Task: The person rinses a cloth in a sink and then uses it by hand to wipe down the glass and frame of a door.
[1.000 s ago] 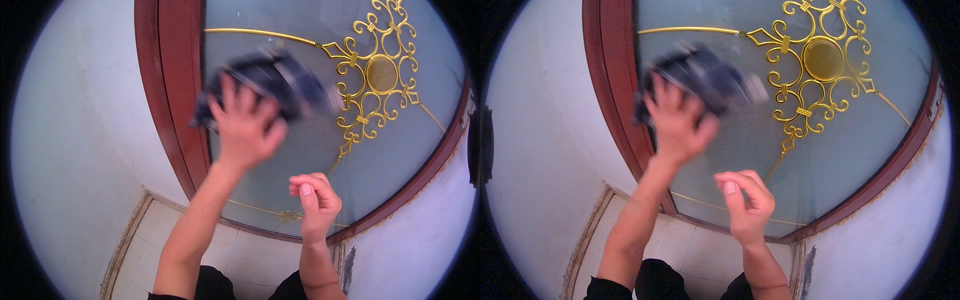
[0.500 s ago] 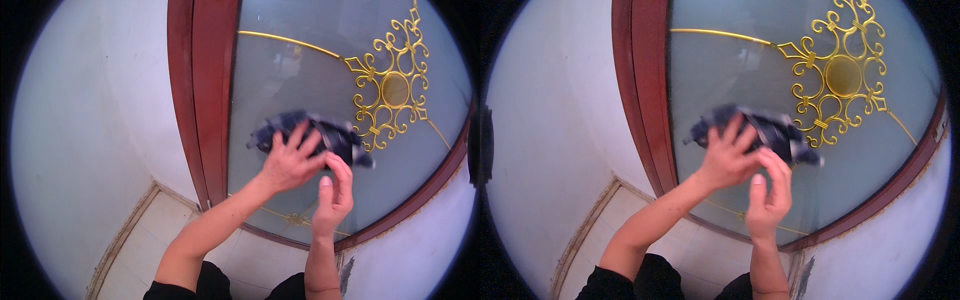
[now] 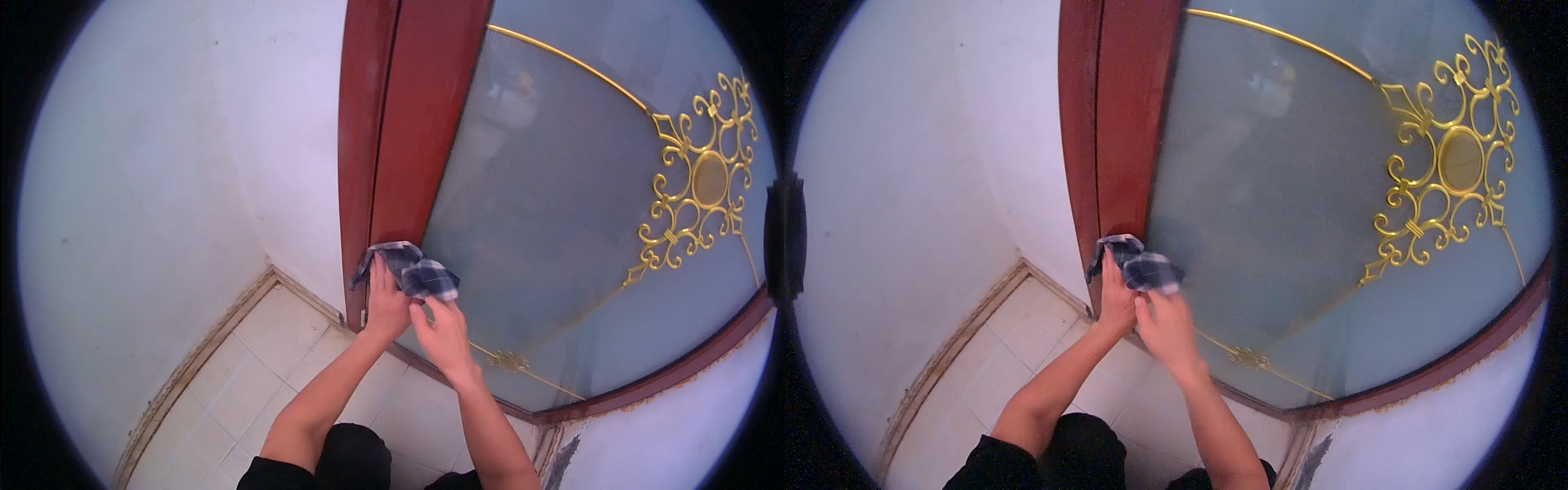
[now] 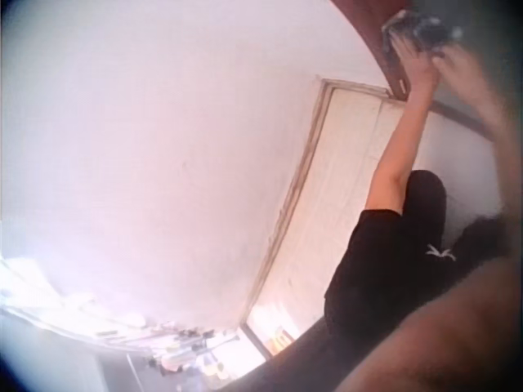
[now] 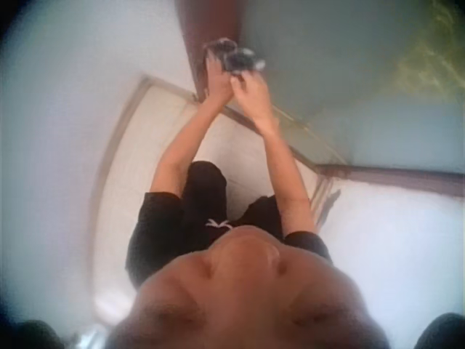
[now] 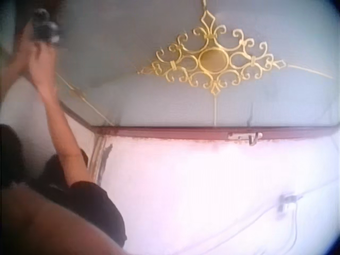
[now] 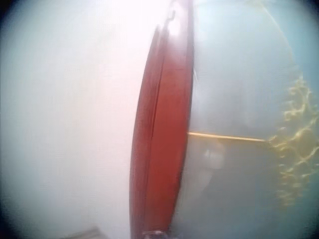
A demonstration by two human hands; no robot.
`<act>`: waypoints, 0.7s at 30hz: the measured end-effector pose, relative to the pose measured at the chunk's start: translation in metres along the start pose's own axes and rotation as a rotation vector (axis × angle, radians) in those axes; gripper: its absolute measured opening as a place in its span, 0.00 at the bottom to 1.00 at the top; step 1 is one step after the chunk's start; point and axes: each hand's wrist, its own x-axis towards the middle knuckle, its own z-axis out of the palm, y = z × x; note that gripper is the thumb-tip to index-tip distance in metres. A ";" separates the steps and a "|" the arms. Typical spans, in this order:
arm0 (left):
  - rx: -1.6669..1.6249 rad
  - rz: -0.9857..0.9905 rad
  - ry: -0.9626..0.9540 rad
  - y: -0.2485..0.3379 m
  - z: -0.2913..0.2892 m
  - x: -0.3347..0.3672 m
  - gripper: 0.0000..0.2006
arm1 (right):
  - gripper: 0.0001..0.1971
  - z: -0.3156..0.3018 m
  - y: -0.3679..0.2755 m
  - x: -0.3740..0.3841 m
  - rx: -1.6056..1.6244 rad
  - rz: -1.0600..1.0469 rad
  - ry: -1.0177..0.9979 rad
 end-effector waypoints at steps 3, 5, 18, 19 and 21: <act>-0.089 0.101 0.064 0.001 -0.012 0.028 0.24 | 0.16 0.014 0.016 -0.003 0.065 -0.101 0.234; -0.078 0.193 0.106 -0.008 -0.027 0.065 0.24 | 0.14 0.012 -0.001 0.003 0.113 -0.202 0.356; 0.119 0.340 0.196 -0.017 -0.024 0.115 0.15 | 0.08 0.079 0.033 -0.010 0.689 0.204 -0.076; 0.141 0.339 0.068 -0.023 -0.015 0.083 0.13 | 0.08 0.082 0.040 -0.013 0.712 0.235 -0.162; 0.194 0.335 -0.155 -0.037 -0.009 0.021 0.11 | 0.08 0.080 0.049 -0.023 0.622 0.318 -0.380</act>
